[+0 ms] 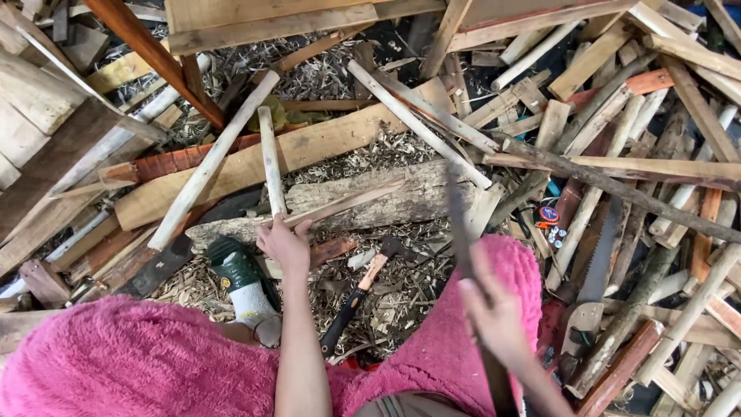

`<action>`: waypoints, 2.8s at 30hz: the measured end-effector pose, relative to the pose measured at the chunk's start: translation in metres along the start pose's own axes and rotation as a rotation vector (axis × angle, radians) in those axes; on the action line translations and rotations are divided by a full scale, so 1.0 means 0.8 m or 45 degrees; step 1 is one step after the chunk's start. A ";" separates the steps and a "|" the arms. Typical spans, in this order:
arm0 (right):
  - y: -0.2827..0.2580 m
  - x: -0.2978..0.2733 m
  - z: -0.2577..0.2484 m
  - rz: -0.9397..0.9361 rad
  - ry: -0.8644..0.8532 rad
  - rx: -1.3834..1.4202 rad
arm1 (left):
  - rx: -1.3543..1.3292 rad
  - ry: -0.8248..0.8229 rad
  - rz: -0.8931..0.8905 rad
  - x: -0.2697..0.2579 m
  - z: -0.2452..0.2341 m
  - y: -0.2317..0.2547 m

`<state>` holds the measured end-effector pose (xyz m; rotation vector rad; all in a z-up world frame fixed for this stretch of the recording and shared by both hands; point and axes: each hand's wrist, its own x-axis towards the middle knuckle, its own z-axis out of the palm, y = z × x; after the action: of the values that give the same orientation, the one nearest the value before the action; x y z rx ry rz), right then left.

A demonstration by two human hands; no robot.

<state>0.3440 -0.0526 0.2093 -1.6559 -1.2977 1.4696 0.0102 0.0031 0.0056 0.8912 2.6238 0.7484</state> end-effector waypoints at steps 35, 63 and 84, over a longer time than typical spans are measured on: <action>0.038 0.017 -0.019 0.094 -0.107 -0.139 | -0.289 -0.182 -0.017 -0.023 -0.057 0.038; 0.057 0.048 -0.009 -0.464 -0.291 0.358 | -2.014 -0.394 -0.212 -0.024 -0.129 0.115; 0.069 0.039 0.015 -0.354 -0.194 0.252 | -2.264 -1.396 0.321 -0.049 -0.094 0.152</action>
<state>0.3462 -0.0467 0.1448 -1.2043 -1.3530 1.5198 0.0695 0.0324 0.1385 0.5942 0.3735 1.5011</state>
